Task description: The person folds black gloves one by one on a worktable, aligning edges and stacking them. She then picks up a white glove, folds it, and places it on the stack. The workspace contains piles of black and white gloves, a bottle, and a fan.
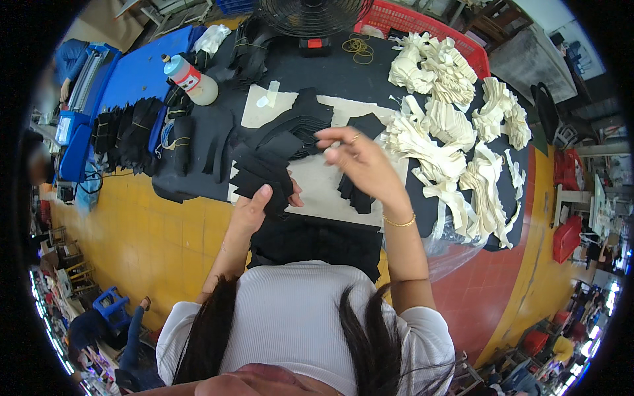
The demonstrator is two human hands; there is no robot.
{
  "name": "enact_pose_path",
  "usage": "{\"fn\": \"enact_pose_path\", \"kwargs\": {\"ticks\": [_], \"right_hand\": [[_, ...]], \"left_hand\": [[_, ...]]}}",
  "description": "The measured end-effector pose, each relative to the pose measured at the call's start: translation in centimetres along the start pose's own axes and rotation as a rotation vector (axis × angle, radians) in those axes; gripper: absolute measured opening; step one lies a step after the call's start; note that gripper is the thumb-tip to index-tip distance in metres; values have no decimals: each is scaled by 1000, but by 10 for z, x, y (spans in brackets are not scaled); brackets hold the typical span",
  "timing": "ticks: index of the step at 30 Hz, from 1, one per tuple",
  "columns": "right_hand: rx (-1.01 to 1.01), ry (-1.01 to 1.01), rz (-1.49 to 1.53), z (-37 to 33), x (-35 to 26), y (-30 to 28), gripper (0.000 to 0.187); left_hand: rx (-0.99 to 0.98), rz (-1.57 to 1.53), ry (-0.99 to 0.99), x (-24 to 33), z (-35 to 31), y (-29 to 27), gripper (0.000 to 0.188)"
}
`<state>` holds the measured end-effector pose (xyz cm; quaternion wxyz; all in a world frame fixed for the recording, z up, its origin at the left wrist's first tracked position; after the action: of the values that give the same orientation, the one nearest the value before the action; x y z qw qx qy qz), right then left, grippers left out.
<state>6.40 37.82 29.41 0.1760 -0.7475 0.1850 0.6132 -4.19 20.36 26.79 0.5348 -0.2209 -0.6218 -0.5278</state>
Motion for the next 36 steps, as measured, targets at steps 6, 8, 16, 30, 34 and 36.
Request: {"fn": "enact_pose_path", "kwargs": {"ticks": [6,8,16,30,34,36], "right_hand": [[-19,24,170,-11,-16,30,19],[50,50,183,-12,-14,27,13],[68,24,268,-24,-12,21,12],[17,-192,179,-74,-24,-1,10],[52,-180,381,-89,-25,-39,26],[162,-117,306,-84,-20,-60,25]], "left_hand": [[-93,42,-97,-6,-2,15,50],[-59,9,-105,-8,0,15,49],[84,-127,-159,-16,5,10,45],[458,-593,-205,-29,9,-5,56],[391,-320,-174,-25,5,-22,49],[312,-228,-196,-26,4,-23,48]]}}
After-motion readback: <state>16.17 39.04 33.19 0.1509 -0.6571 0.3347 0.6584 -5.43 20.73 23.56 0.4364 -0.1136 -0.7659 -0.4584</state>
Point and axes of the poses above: each hand's wrist, its own z-axis towards the middle knuckle, its own y-axis out of the palm, x = y × z, the point moved 7 cm from there along z, towards the middle knuckle, and after that the axes turned 11 degrees about y, right-handed, at the moved point
